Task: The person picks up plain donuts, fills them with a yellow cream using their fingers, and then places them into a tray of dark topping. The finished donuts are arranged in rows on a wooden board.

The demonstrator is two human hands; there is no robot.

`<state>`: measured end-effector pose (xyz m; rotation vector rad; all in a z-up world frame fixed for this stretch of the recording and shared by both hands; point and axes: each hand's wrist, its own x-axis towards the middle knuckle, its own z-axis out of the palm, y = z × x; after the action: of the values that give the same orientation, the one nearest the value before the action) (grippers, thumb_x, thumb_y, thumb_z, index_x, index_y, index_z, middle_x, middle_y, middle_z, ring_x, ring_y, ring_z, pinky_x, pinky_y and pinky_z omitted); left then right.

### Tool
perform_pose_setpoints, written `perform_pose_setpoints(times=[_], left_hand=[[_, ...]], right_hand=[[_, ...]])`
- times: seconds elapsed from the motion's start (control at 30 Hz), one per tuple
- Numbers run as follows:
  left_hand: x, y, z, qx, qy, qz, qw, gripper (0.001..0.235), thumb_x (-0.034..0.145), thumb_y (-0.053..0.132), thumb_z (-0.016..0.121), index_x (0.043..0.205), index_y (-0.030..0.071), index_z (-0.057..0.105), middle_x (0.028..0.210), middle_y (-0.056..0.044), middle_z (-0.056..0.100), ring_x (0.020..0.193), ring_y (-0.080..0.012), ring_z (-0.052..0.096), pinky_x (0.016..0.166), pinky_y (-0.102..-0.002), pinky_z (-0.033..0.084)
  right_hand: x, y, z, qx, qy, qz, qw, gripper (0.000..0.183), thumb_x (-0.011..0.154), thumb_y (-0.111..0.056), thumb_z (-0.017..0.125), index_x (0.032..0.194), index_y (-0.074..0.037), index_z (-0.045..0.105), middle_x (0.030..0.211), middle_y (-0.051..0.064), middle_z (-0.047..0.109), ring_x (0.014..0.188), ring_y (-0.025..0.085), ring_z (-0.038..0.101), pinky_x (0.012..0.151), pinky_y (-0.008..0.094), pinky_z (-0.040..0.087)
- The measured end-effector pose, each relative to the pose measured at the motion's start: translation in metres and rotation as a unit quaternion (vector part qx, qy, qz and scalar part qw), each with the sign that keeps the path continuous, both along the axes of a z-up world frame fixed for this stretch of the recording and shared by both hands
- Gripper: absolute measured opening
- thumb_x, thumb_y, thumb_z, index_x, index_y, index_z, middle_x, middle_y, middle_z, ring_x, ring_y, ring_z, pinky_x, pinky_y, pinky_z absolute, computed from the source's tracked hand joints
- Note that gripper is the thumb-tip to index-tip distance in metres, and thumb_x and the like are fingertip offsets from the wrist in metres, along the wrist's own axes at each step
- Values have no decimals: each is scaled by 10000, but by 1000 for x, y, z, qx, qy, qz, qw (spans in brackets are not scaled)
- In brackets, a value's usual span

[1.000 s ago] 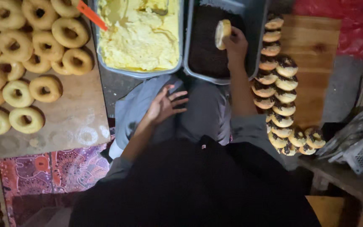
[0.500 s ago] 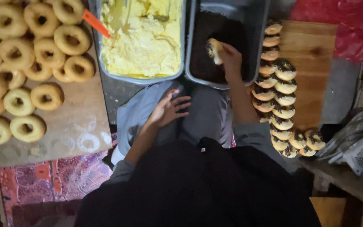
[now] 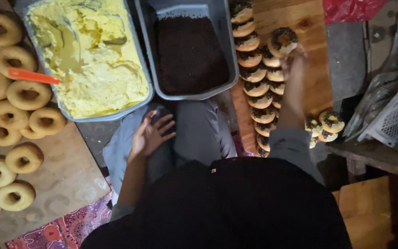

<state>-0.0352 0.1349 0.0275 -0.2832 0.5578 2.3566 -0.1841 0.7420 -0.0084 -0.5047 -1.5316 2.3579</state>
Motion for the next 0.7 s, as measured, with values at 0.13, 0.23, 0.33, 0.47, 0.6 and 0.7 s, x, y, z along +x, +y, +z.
perform_pose_setpoints(times=[0.13,0.23,0.33,0.47,0.6,0.7], left_hand=[[-3,6,2,-28,-2,4,1000,504,984,553,565,1421,320,467,1611,-241,358,1463,-449,371,1127,-694,326],[-5,7,2,-27,3,2,1000,535,976,586,566,1433,329,458,1627,-231,337,1474,-447,349,1136,-696,307],[-8,11,1,-27,6,3,1000,563,967,619,563,1437,330,454,1637,-232,327,1483,-461,327,1141,-709,291],[-7,11,4,-40,7,5,999,575,959,636,563,1436,337,450,1644,-232,321,1492,-474,309,1141,-723,274],[-8,12,7,-44,5,1,999,576,956,635,563,1439,344,445,1643,-216,328,1488,-463,318,1147,-715,266],[-3,9,7,-32,24,16,999,549,966,603,587,1432,343,458,1627,-213,367,1478,-438,351,1155,-693,280]], right_hand=[[-53,22,-16,-1,-39,-86,996,48,1036,22,593,999,-8,585,761,106,578,579,186,517,510,416,500],[-71,18,-30,-22,-91,-64,994,148,948,77,570,1016,-50,602,837,105,657,701,236,670,621,461,614],[-84,16,-34,136,-163,-30,977,295,859,111,587,1066,-88,656,920,58,676,782,228,691,594,419,574],[-79,14,-33,334,-260,-8,906,252,862,45,617,1066,-85,685,941,56,677,805,233,680,614,411,564],[-61,21,-21,426,-242,-20,871,226,880,27,622,1070,-73,694,947,67,686,817,233,681,636,408,560],[-40,21,-7,456,-209,-36,864,209,893,13,626,1073,-64,700,951,75,692,826,234,682,653,406,557]])
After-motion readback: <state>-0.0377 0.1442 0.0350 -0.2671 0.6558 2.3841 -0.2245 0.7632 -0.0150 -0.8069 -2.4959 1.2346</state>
